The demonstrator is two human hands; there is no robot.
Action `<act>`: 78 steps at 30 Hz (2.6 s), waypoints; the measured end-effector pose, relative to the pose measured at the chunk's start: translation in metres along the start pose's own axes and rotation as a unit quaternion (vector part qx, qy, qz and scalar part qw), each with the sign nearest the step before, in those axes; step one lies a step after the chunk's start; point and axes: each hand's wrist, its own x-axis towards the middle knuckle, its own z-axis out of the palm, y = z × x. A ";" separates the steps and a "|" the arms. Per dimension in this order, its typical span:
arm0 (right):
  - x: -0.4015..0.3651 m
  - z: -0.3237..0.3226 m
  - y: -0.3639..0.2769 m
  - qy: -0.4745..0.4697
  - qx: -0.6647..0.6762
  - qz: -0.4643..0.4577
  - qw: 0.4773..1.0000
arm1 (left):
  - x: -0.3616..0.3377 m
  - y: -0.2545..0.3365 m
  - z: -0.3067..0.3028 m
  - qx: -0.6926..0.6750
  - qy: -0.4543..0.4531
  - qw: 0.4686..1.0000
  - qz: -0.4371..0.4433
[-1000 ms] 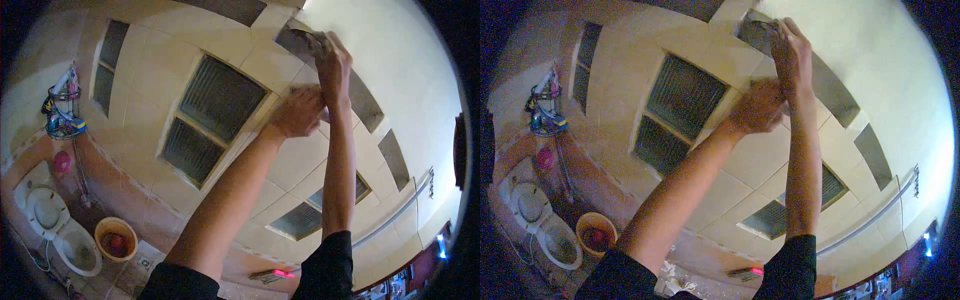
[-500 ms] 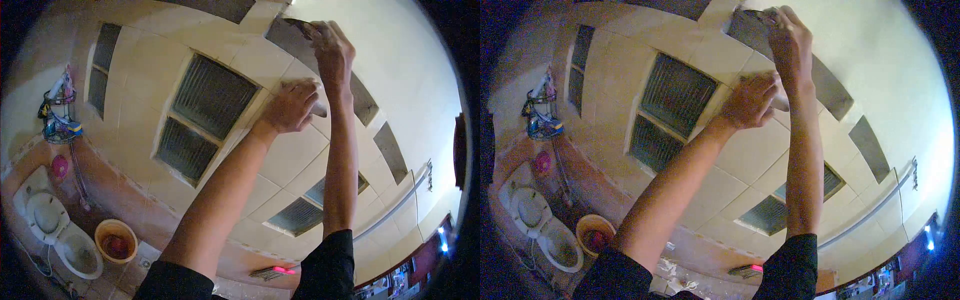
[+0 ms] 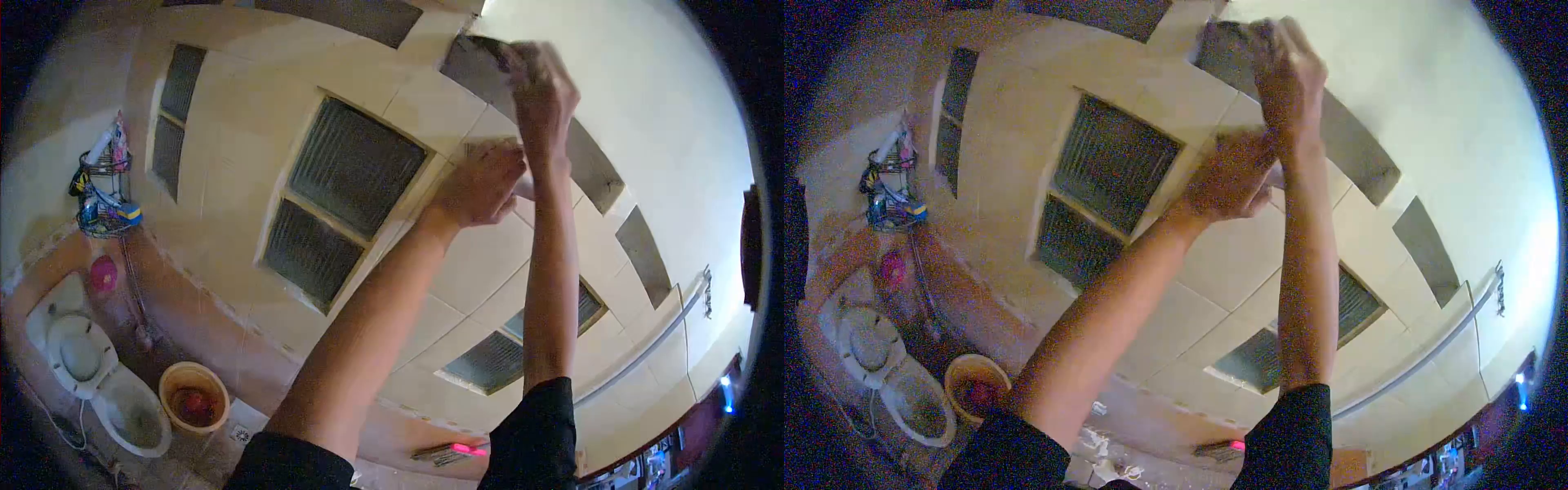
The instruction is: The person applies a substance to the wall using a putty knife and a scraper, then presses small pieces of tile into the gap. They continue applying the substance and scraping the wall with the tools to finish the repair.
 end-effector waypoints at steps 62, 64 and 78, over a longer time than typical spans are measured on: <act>0.006 0.020 0.012 -0.157 0.055 0.123 0.978 | 0.000 0.003 -0.001 0.038 0.018 0.999 0.019; 0.011 0.016 0.017 -0.198 0.033 0.086 0.976 | 0.000 0.003 -0.003 0.058 -0.011 0.998 0.005; 0.007 -0.008 0.016 -0.210 0.046 0.145 0.966 | 0.003 0.006 -0.007 0.033 0.008 0.999 0.010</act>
